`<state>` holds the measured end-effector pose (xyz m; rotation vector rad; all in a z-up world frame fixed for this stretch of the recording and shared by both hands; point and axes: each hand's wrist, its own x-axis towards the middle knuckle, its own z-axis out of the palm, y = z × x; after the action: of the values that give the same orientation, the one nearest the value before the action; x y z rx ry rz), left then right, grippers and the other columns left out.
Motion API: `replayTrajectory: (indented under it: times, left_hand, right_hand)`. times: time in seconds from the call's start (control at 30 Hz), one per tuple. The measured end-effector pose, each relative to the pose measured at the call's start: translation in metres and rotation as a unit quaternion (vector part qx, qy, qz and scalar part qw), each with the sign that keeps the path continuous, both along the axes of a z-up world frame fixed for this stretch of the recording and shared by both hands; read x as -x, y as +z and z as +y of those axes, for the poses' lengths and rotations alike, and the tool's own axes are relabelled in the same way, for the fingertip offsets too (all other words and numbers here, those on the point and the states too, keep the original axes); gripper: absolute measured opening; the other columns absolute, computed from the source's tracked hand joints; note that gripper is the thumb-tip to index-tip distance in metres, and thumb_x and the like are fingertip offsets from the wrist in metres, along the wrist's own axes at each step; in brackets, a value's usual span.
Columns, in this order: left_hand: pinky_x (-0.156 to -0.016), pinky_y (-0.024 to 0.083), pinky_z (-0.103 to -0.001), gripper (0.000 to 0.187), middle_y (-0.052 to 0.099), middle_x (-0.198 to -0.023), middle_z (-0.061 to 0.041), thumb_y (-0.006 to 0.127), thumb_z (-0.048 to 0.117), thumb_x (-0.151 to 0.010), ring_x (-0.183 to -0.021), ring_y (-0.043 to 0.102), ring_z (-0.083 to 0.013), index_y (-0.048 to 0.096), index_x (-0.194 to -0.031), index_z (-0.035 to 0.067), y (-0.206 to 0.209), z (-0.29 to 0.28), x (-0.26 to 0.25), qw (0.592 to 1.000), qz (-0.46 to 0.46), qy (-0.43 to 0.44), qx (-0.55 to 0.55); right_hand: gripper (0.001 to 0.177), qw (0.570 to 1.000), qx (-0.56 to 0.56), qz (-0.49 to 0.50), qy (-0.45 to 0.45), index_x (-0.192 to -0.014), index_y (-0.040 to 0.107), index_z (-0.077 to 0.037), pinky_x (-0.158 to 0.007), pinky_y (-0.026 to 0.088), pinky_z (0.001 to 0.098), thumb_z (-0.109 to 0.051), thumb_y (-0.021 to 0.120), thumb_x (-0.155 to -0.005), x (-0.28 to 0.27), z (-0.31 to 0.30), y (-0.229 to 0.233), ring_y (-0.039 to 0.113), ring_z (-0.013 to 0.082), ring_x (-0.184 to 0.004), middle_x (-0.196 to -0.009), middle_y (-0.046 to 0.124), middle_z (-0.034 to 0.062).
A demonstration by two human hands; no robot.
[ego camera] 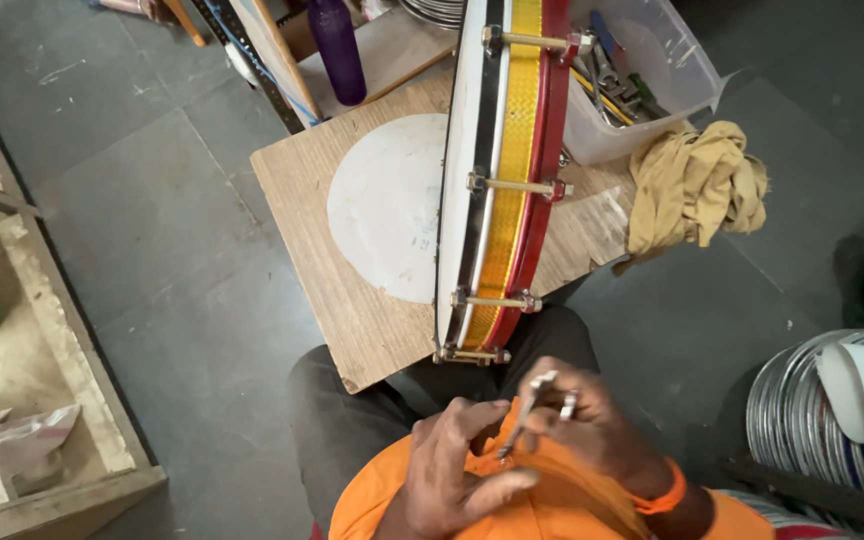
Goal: The person uses a wrench to tighten the tension rods on a small drum. They systematically rotate the drum and adjust each rod to secure the drumhead.
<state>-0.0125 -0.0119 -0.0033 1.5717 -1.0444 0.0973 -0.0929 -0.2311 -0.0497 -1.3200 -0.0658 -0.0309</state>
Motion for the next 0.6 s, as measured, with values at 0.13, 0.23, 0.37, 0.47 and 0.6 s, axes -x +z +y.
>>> replayTrajectory:
  times: [0.13,0.23,0.37,0.47,0.6]
  left_hand:
    - [-0.061,0.057,-0.024,0.025,0.072,-0.089,-0.007,0.080,0.005,-0.098,-0.071,0.074,-0.0108,0.060,-0.111,0.003,-0.008,-0.003,0.008,0.986,0.145,0.037,0.076]
    - [-0.063,0.056,-0.025,0.025,0.070,-0.091,-0.009,0.078,-0.002,-0.094,-0.076,0.070,-0.0118,0.058,-0.109,-0.001,-0.011,0.007,0.006,0.953,0.278,-0.040,0.109]
    - [-0.054,0.052,-0.024,0.015,0.065,-0.088,-0.008,0.077,-0.007,-0.090,-0.066,0.064,-0.0098,0.066,-0.099,-0.005,-0.011,0.014,0.002,0.921,0.363,-0.003,0.140]
    - [-0.048,0.051,-0.022,0.010,0.063,-0.084,-0.008,0.076,-0.008,-0.088,-0.058,0.061,-0.0092,0.067,-0.091,-0.005,-0.010,0.022,0.001,0.915,0.380,0.044,0.128]
    - [-0.048,0.053,-0.024,0.008,0.062,-0.083,-0.009,0.075,-0.006,-0.088,-0.057,0.063,-0.0121,0.070,-0.095,-0.008,-0.001,0.020,-0.004,0.868,0.453,-0.015,0.204]
  right_hand:
    - [0.016,0.999,-0.034,0.012,-0.022,-0.104,0.062,-0.003,-0.064,0.052,0.0239,-0.015,0.070,-0.097,-0.018,0.033,0.014,0.061,0.0078,-0.073,-0.088,0.061,0.0046]
    - [0.016,0.997,-0.066,0.029,-0.009,-0.102,0.061,-0.002,-0.063,0.054,0.0231,-0.015,0.070,-0.099,-0.024,0.043,0.026,0.063,0.0077,-0.072,-0.086,0.063,0.0045]
    - [0.017,0.998,0.063,0.001,-0.023,-0.098,0.065,0.000,-0.059,0.055,0.0228,-0.015,0.072,-0.097,-0.030,0.042,0.041,0.068,0.0085,-0.068,-0.081,0.068,0.0037]
    - [0.021,0.996,0.067,0.023,-0.057,-0.107,0.066,0.000,-0.059,0.053,0.0227,-0.014,0.073,-0.093,-0.027,0.035,0.046,0.065,0.0080,-0.068,-0.084,0.067,0.0029]
    - [0.020,0.993,0.113,0.012,-0.013,-0.098,0.068,0.000,-0.053,0.047,0.0205,-0.020,0.070,-0.099,-0.025,0.024,0.043,0.062,0.0066,-0.060,-0.072,0.073,0.0061]
